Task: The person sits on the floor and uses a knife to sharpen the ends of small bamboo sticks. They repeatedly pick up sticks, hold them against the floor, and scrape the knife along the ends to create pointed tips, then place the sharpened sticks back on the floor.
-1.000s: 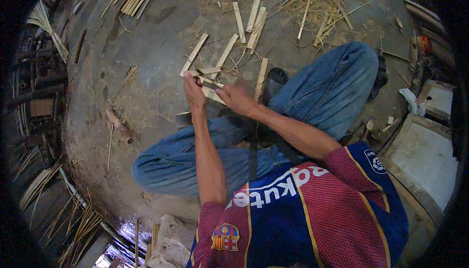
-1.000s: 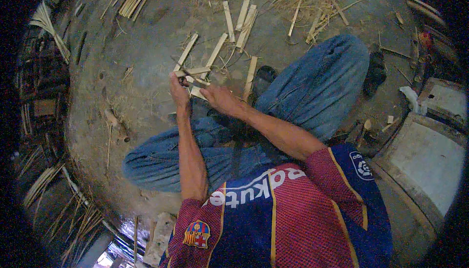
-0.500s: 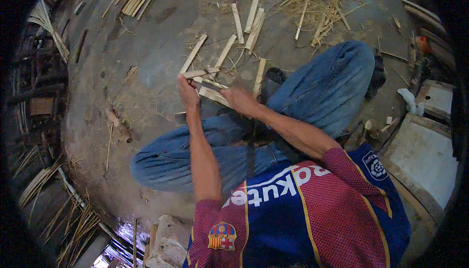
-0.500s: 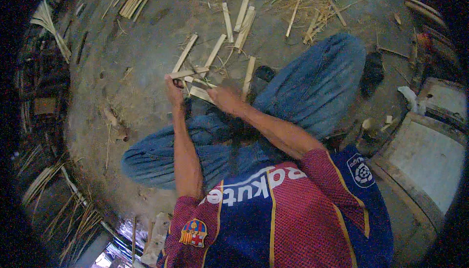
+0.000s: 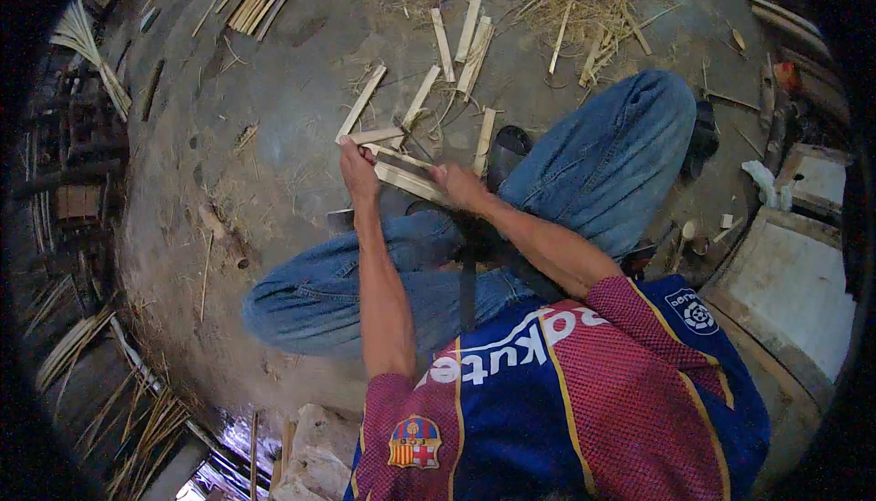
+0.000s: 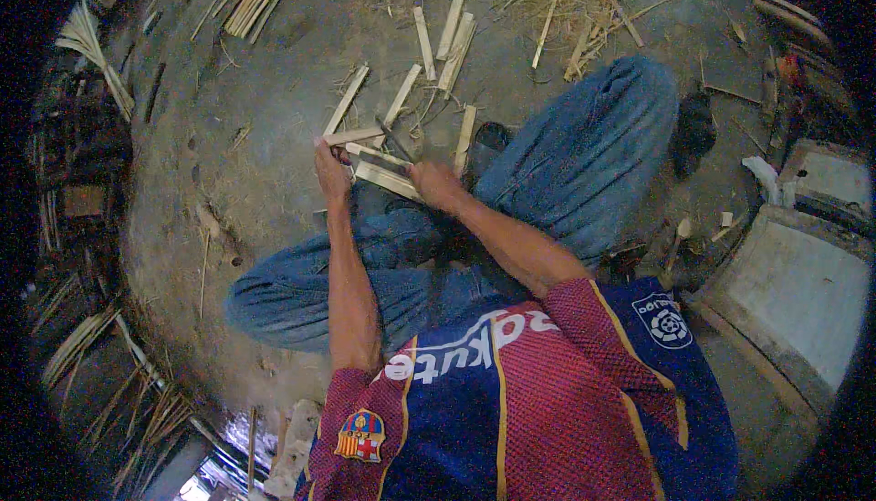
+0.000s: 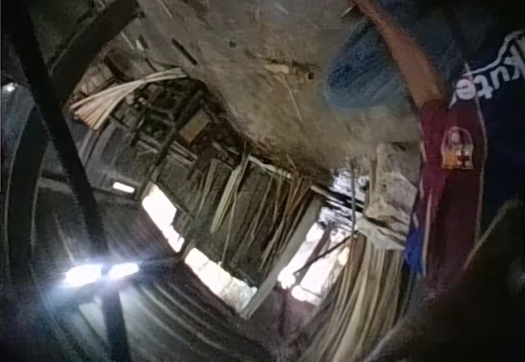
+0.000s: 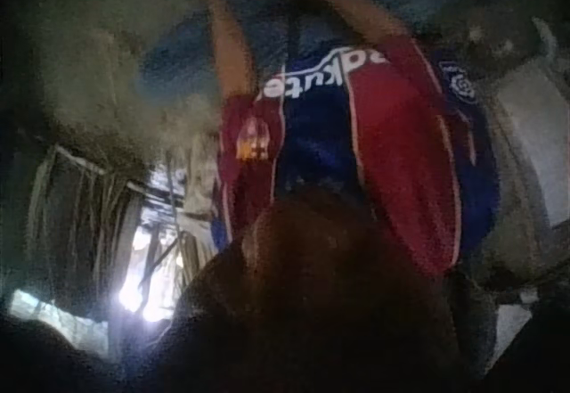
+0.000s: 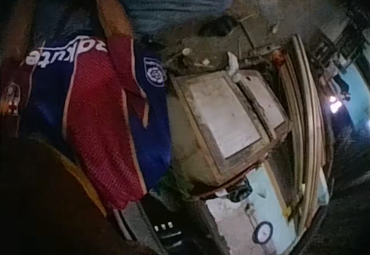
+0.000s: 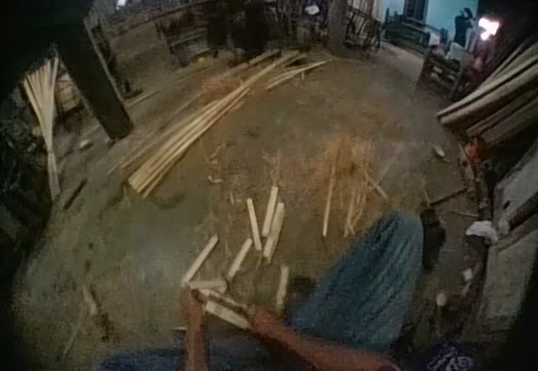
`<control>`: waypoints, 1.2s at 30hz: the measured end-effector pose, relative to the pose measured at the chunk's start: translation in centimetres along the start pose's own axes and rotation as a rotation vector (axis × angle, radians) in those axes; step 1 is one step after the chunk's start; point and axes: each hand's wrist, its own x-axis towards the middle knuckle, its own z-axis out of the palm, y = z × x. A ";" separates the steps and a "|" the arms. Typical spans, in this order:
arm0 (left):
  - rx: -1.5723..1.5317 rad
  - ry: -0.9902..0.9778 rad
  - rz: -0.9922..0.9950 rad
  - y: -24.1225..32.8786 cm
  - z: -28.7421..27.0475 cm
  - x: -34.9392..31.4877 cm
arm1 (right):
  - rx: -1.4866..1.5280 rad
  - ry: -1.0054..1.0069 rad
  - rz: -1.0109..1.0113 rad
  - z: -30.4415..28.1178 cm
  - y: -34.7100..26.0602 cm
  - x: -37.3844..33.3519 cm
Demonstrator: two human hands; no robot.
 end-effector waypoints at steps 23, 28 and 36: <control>0.061 0.088 -0.127 -1.3 0.2 0.5 | 0.061 0.170 -0.340 3.1 -1.3 -2.3; -0.101 0.131 -0.122 -2.2 0.1 0.9 | 0.062 0.014 -0.226 2.0 -1.3 -1.2; -0.015 0.129 -0.179 -2.2 0.8 0.9 | 0.076 0.048 -0.125 0.6 -1.3 -1.2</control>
